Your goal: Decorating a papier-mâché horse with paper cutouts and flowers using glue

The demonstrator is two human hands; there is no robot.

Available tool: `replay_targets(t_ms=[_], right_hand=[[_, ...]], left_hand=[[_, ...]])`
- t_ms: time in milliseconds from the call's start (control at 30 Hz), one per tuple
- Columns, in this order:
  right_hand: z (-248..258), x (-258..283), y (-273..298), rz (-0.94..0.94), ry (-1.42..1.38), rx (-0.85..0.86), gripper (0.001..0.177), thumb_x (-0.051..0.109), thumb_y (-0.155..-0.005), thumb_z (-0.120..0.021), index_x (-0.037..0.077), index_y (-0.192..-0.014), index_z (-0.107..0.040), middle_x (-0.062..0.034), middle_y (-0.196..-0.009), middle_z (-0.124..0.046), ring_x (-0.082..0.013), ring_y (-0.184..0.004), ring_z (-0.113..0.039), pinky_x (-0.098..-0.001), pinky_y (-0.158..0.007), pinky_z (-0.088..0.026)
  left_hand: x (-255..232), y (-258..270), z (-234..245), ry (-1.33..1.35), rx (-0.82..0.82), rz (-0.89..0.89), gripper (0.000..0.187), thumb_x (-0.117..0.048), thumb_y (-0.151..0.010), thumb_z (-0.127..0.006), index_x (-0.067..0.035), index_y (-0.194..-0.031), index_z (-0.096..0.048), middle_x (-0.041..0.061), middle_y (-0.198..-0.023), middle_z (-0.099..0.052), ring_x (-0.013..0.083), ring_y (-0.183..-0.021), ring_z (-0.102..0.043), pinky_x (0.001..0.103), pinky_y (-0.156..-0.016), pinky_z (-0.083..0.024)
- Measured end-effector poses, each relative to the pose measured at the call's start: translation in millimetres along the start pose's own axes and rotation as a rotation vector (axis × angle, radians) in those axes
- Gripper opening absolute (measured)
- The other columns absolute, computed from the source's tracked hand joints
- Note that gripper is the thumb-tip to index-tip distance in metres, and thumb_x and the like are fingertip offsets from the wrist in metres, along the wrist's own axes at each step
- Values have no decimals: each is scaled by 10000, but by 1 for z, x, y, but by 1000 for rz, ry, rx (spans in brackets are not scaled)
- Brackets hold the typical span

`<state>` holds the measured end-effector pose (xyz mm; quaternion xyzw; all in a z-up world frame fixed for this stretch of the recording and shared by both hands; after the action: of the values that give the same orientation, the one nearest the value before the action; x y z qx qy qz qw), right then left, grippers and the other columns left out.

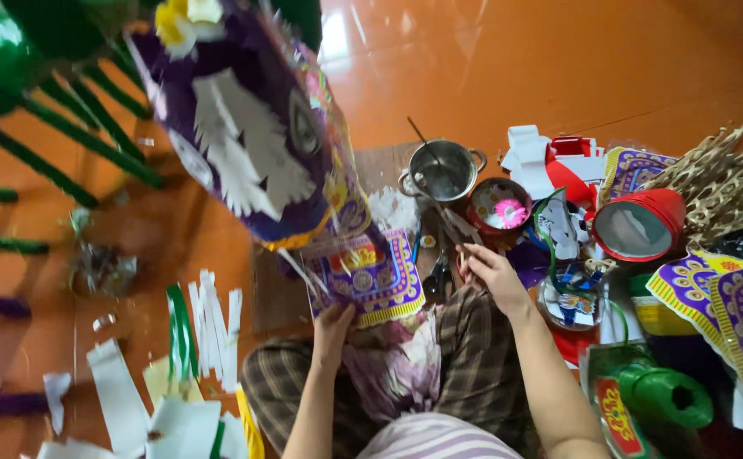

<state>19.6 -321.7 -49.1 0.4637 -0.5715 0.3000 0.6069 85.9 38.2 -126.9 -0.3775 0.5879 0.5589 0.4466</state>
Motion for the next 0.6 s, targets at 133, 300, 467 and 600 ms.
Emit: replay_targets(t_ms=[133, 300, 467, 600], right_hand=[[-7, -8, 57, -100, 40, 110, 335, -24, -966, -580, -79, -1294, -618, -207, -815, -731, -229, -625, -694, -247, -430, -494], [-24, -27, 103, -225, 197, 248, 326, 20, -947, -609, -37, -1260, -677, -197, -755, -754, -173, -551, -667, -185, -380, -406], [-26, -39, 104, -231, 282, 266, 317, 54, -964, -603, -13, -1262, -687, -166, -751, -762, -133, -548, -659, -175, -392, -420], [-40, -21, 109, -241, 330, 319, 309, 47, -951, -610, -23, -1236, -708, -149, -729, -757, -133, -561, -641, -203, -449, -441]], left_hand=[[23, -23, -15, 121, 33, 63, 160, -146, -931, -749, 9, -904, -777, 149, -792, -749, 213, -745, -685, 397, -724, -548], [-34, -3, -31, 408, 34, 109, 148, -131, -965, -710, 8, -915, -714, 115, -813, -712, 158, -766, -702, 301, -705, -584], [-29, 5, -27, 361, 115, 155, 539, -200, -1004, -717, 182, -1343, -545, 299, -1154, -679, 308, -1070, -702, 428, -891, -579], [-45, 10, -16, 369, 120, 119, 356, -152, -1030, -663, 133, -1243, -660, 218, -994, -741, 210, -902, -716, 352, -823, -586]])
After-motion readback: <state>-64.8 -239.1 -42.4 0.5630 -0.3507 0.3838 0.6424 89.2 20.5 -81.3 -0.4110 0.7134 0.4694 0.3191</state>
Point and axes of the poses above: each hand's wrist, its own y-axis away from the middle knuckle, its own z-axis out of the back of the hand, x = y × z, the point moved 4 cm from there along -y, towards the middle knuckle
